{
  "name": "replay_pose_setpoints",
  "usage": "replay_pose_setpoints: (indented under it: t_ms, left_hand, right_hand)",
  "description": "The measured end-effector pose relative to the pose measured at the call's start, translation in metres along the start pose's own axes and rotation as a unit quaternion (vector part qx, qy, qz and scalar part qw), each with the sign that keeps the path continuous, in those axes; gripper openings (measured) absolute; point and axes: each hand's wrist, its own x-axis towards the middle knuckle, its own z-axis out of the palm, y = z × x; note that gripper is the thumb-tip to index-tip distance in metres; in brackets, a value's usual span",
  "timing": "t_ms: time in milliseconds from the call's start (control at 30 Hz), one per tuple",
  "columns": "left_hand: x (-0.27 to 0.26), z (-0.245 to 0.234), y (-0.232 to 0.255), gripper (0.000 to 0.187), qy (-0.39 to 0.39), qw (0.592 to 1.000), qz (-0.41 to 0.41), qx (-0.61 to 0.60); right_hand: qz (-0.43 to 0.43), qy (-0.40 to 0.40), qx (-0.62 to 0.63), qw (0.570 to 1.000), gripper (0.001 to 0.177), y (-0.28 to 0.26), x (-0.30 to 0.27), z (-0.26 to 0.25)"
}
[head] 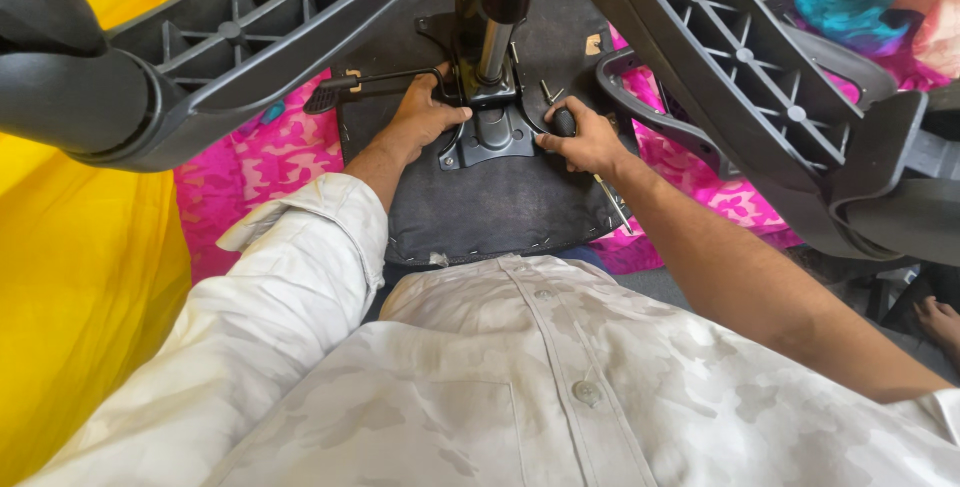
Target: The person uses a screwdriver to tighten screws into the underside of an office chair base, securing the central column and mounting plate. They reposition the chair base and continue fastening multiple screws to complete the assembly.
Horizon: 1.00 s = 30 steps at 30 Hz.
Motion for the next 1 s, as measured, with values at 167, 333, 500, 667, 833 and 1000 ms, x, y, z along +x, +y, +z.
replay_pose_setpoints:
  t_ms: [167,333,500,667,833,1000]
  left_hand:
    - [0.007,0.01,-0.007,0.089,0.051,0.993,0.053,0.093]
    - [0.002,0.017,-0.011,0.071,0.123,0.977,0.078,0.158]
    - [0.003,0.02,-0.013,0.047,0.16,0.966,0.067,0.194]
    - [0.007,0.022,-0.016,0.049,0.192,0.937,0.123,0.266]
    - [0.004,0.023,-0.014,0.045,0.187,0.944,0.083,0.26]
    - [0.001,0.023,-0.011,0.046,0.2,0.943,0.105,0.243]
  right_hand:
    - [-0.027,-0.012,-0.019,0.999,0.04,0.004,0.001,0.0]
    - [-0.033,0.0,-0.026,0.999,0.03,0.006,0.002,0.003]
    - [-0.041,0.017,0.0,0.999,0.028,0.008,0.0,0.006]
    - [-0.027,0.013,0.004,1.0,0.028,0.007,0.0,0.007]
    - [-0.023,0.014,-0.005,1.0,0.03,0.006,0.0,0.006]
    - [-0.029,0.014,0.0,0.999,0.03,0.008,0.001,0.006]
